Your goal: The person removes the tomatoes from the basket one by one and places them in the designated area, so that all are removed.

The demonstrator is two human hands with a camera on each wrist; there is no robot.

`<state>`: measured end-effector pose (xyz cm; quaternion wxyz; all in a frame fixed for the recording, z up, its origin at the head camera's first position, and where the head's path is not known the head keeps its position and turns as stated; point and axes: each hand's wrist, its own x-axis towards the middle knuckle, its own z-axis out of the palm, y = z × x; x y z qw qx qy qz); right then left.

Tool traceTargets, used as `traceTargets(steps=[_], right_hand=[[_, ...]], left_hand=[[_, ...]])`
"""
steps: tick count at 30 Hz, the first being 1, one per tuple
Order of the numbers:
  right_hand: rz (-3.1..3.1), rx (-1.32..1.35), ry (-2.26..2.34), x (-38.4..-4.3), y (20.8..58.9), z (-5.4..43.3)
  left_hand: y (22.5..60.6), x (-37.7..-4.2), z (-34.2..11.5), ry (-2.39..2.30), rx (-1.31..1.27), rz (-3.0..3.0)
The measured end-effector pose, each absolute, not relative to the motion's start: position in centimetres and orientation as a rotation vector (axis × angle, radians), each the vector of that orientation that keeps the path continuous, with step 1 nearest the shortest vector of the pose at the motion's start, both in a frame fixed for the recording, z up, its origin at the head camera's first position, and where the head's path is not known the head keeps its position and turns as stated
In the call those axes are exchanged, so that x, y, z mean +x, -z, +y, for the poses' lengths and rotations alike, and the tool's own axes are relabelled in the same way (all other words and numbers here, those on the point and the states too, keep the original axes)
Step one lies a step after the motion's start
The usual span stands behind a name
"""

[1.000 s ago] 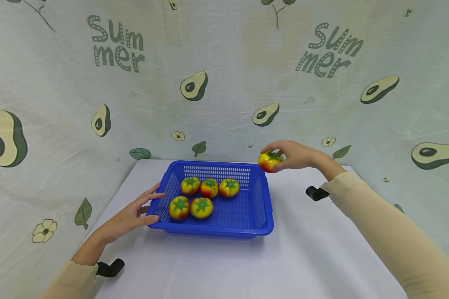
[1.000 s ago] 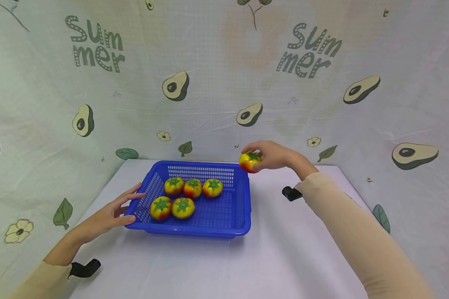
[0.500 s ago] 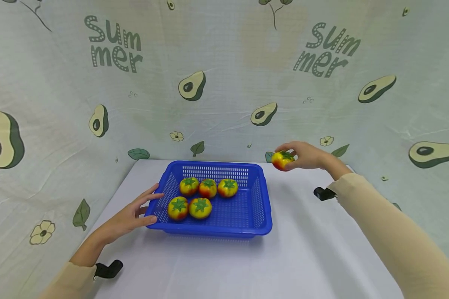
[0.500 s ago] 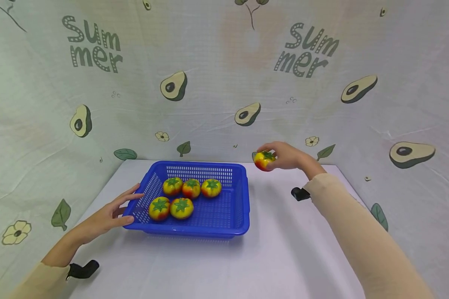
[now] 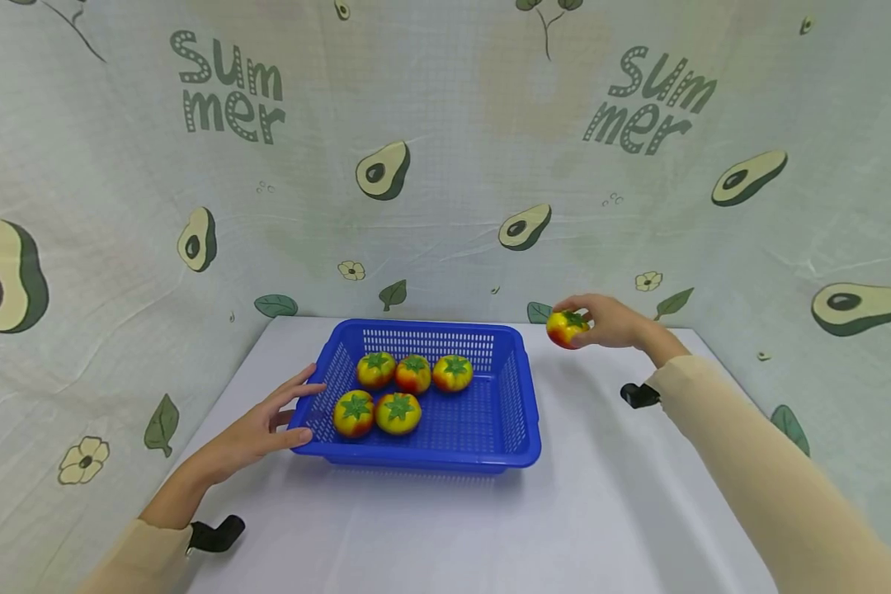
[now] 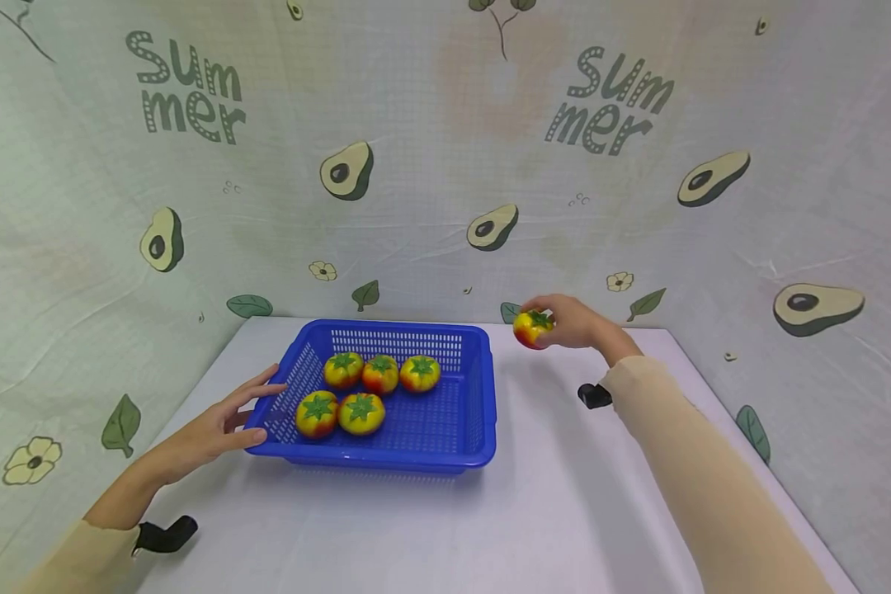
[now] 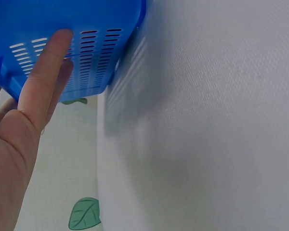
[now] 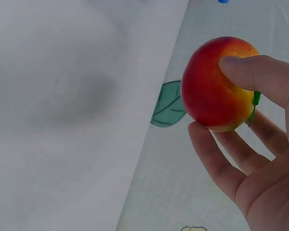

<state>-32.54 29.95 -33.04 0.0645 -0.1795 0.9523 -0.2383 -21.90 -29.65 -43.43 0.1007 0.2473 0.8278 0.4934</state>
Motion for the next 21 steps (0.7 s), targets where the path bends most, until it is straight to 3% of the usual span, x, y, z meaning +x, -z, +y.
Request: traceTargets(steps=[21], right_hand=[[2.853,-0.523,0.714,-33.1,38.0,29.9]], left_hand=[[43.5,-22.1,-29.8,-1.472,0.735,2.429]])
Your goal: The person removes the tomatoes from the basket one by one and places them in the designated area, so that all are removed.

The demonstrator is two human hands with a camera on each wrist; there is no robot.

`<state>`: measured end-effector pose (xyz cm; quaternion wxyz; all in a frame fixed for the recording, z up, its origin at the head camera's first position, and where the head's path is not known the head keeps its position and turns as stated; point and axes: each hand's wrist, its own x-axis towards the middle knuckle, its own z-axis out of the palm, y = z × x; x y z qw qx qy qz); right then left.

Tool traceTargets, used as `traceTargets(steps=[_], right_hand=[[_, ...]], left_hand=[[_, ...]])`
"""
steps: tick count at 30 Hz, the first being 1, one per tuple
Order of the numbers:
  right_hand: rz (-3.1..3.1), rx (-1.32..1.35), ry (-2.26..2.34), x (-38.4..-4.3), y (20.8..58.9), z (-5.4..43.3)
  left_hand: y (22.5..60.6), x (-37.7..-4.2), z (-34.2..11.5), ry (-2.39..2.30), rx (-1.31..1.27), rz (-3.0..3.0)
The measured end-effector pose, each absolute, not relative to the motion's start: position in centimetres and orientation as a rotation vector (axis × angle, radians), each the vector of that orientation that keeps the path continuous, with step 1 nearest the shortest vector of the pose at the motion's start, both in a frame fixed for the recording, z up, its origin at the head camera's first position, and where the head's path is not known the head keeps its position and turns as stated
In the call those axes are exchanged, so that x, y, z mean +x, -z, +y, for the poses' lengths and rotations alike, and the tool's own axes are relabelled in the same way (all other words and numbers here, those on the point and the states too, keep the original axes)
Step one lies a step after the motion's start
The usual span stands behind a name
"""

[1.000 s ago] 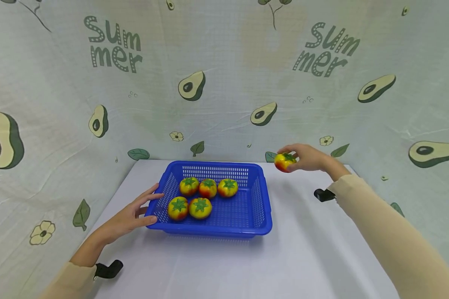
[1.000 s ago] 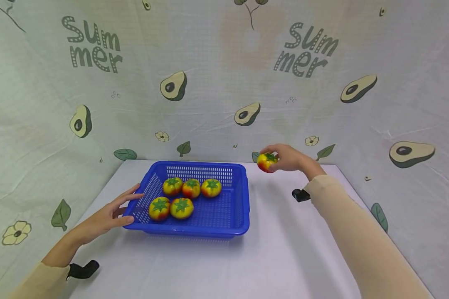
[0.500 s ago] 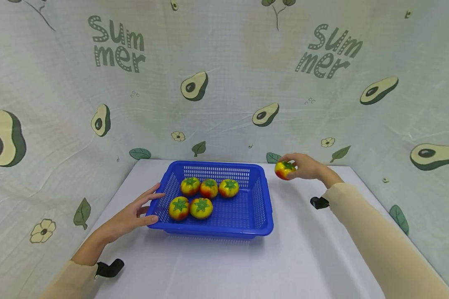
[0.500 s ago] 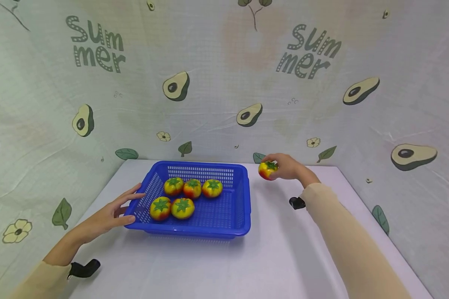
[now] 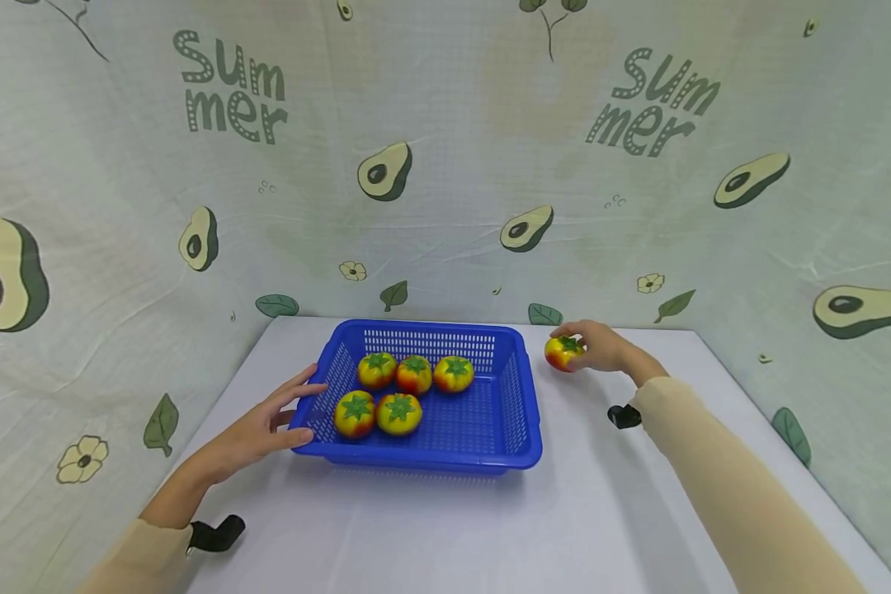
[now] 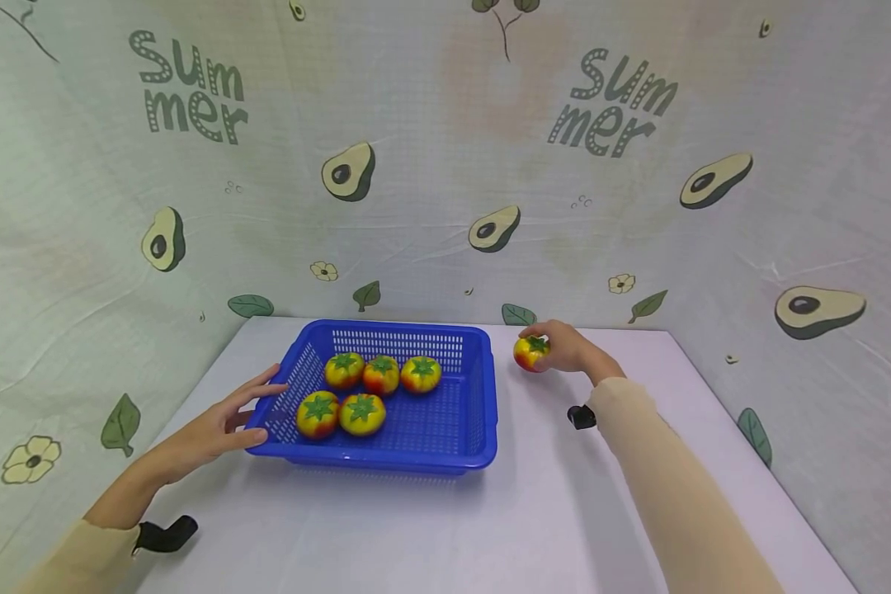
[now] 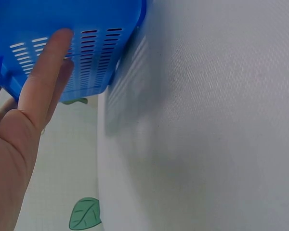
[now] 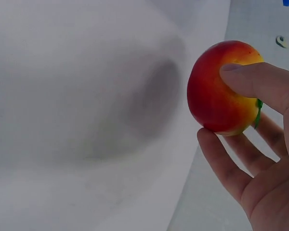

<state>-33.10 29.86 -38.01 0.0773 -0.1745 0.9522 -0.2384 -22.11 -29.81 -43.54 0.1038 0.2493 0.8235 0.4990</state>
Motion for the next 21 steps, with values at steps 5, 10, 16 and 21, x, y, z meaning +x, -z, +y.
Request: traceTargets(steps=[5,10,16,21], right_hand=[[2.842,-0.513,0.714,-33.2,38.9,29.7],[2.821,-0.501,0.699,-33.3,39.4,29.5],[2.814,-0.455,0.685,-33.4,40.0,29.4],[2.81,-0.449,0.683,-33.4,40.1,29.4]], left_hand=[[43.5,-22.1,-29.8,-1.467,0.735,2.436],[43.4,-22.0,-29.8,-1.462,0.726,2.441],[43.3,-21.9,-29.6,-1.477,0.693,2.421],[43.2,-22.0,-29.5,-1.482,0.689,2.423]])
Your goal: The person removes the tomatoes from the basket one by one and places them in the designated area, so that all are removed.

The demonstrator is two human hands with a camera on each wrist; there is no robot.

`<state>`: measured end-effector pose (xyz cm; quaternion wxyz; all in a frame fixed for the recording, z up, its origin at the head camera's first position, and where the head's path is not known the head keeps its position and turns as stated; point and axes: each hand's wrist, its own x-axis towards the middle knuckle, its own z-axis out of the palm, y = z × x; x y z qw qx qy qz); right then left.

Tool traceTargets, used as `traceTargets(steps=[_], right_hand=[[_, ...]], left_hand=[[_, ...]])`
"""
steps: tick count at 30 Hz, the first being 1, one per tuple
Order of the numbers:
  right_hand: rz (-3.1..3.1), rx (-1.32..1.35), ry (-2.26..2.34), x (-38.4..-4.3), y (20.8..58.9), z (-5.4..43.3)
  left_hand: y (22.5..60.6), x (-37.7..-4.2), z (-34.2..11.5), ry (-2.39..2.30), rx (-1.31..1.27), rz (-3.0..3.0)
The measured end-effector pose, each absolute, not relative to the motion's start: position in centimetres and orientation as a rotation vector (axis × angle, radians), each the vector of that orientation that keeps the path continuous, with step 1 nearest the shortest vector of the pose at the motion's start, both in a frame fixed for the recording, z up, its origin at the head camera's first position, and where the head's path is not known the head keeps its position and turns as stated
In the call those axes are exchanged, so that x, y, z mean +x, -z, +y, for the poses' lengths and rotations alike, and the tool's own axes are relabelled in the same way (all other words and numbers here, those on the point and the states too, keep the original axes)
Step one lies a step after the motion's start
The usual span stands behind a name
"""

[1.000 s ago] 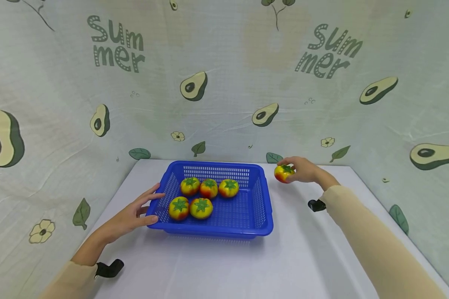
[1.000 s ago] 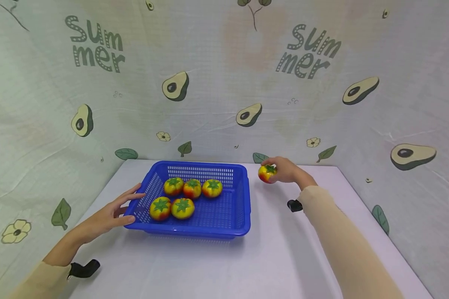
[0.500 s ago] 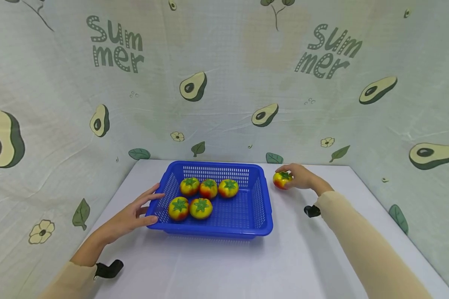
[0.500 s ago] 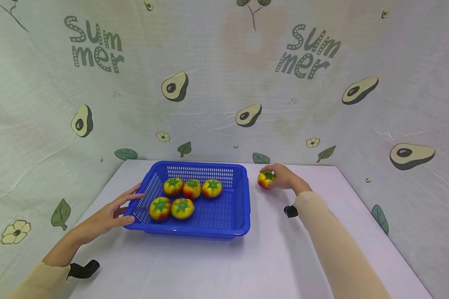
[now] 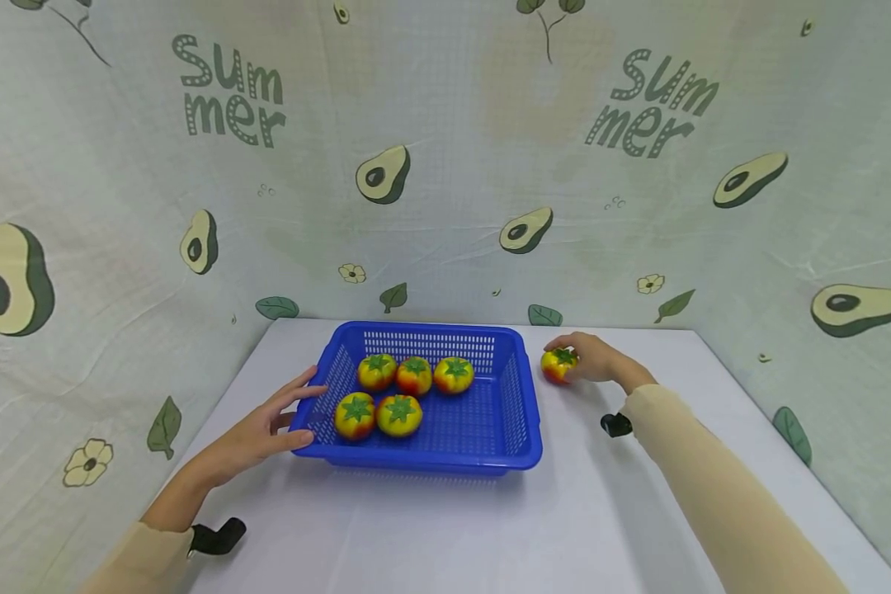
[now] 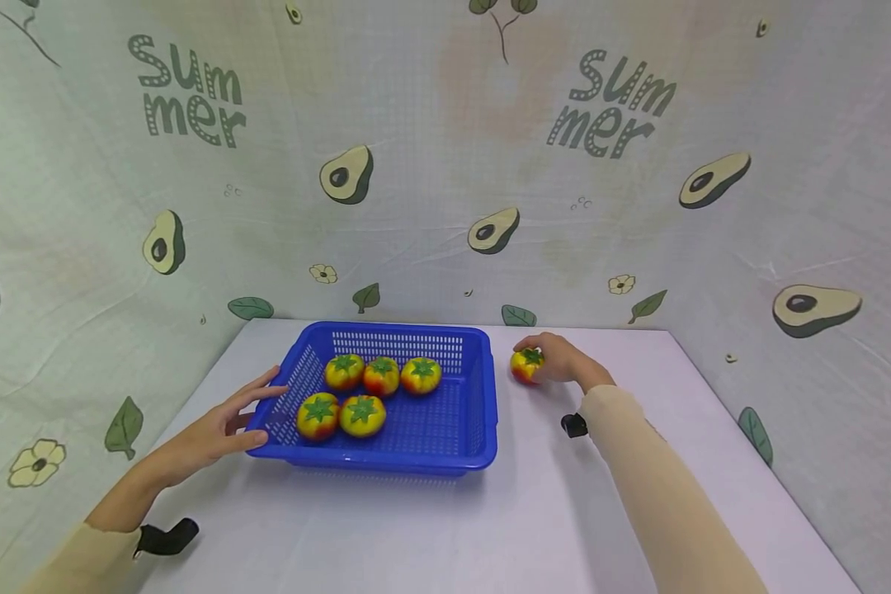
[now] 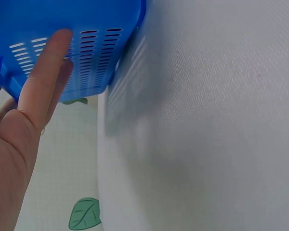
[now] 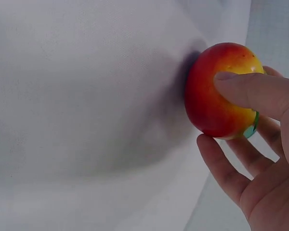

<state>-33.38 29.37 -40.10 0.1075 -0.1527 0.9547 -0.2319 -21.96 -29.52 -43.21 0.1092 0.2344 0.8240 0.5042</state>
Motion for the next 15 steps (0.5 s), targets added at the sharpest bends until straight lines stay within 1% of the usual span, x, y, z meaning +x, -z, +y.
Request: traceTargets(steps=[15], right_hand=[[2.806,-0.419,0.675,-33.05,39.88,29.37]], left_hand=[[43.2,-21.92,-29.5,-1.461,0.688,2.434]])
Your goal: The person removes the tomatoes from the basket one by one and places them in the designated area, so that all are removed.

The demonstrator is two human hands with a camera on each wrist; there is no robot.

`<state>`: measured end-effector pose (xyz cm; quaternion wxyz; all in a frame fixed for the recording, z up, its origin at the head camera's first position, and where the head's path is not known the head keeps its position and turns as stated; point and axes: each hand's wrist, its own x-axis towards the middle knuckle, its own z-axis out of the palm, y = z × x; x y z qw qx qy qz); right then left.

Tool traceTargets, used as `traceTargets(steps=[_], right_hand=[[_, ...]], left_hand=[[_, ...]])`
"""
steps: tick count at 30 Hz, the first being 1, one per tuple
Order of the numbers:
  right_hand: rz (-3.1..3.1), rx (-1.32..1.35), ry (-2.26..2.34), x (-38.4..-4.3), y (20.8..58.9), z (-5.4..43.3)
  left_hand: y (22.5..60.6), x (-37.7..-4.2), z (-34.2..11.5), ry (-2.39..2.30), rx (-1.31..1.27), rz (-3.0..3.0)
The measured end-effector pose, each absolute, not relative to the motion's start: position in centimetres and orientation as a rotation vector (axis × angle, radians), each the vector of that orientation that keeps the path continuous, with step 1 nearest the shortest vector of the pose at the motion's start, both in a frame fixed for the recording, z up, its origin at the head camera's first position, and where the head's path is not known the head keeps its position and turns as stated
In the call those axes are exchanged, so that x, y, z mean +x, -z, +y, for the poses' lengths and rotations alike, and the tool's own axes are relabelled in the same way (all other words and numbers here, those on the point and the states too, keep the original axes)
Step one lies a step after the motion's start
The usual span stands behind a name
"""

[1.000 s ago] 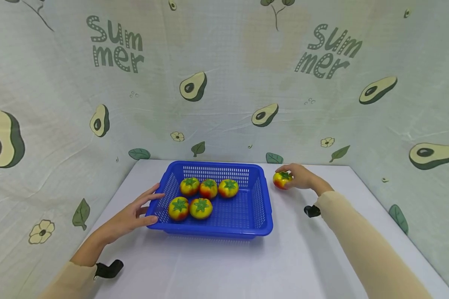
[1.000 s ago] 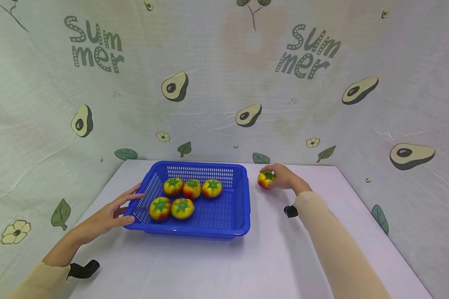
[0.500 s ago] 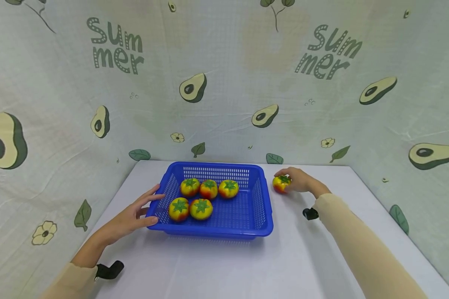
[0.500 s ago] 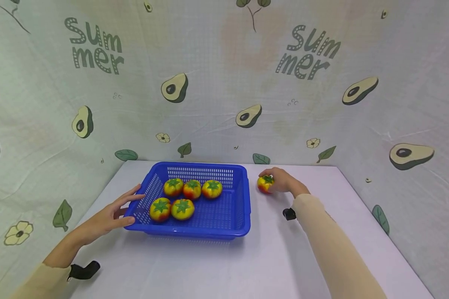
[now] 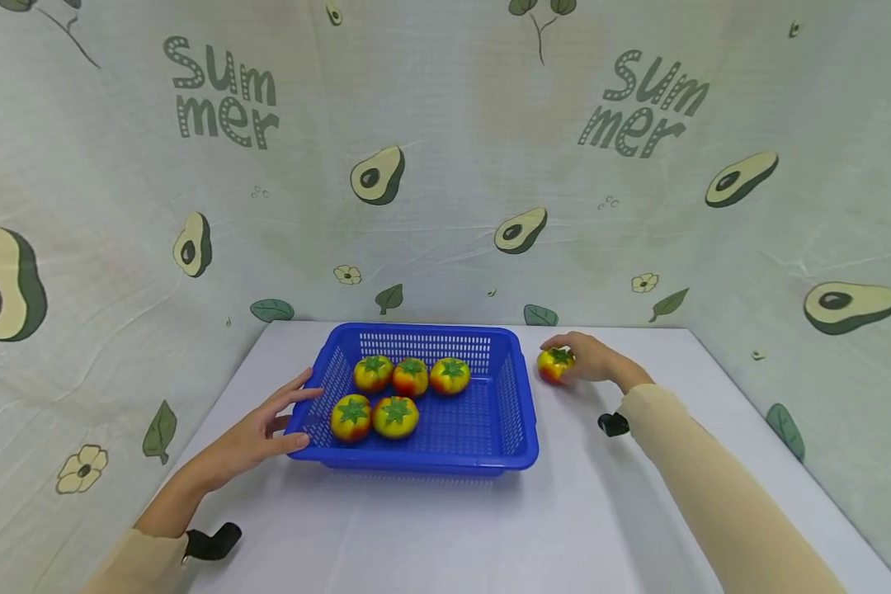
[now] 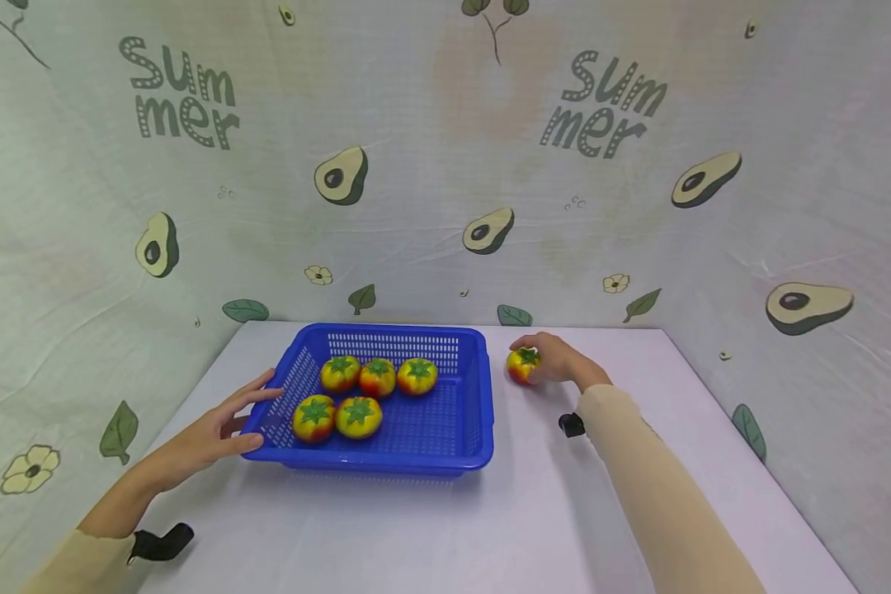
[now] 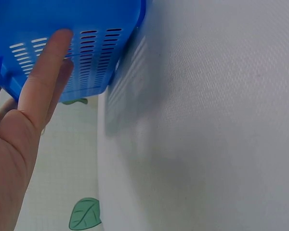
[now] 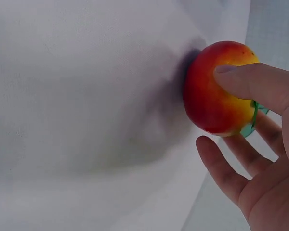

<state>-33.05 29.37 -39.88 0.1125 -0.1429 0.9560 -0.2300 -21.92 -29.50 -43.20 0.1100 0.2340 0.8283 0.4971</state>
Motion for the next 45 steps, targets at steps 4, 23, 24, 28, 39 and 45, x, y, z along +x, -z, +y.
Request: traceTargets(steps=[4,23,24,28,39,45], right_hand=[[2.817,-0.471,0.659,-32.9,39.5,29.5],[2.909,-0.616,0.596,-31.8,33.3,28.6],[2.914,-0.638,0.591,-31.7,32.9,28.4],[2.921,-0.717,0.591,-31.8,31.5,27.2],[2.877,-0.892,0.547,-31.7,29.1,22.5],[2.836,-0.948,0.523,-32.1,29.0,20.0]], left_hand=[[43.3,-21.9,-29.5,-1.453,0.697,2.444],[43.6,-22.0,-29.6,-1.476,0.708,2.444],[43.6,-22.0,-29.6,-1.477,0.707,2.443],[43.4,-21.9,-29.5,-1.48,0.703,2.439],[43.8,-22.1,-29.7,-1.476,0.684,2.437],[43.8,-22.1,-29.6,-1.486,0.676,2.435]])
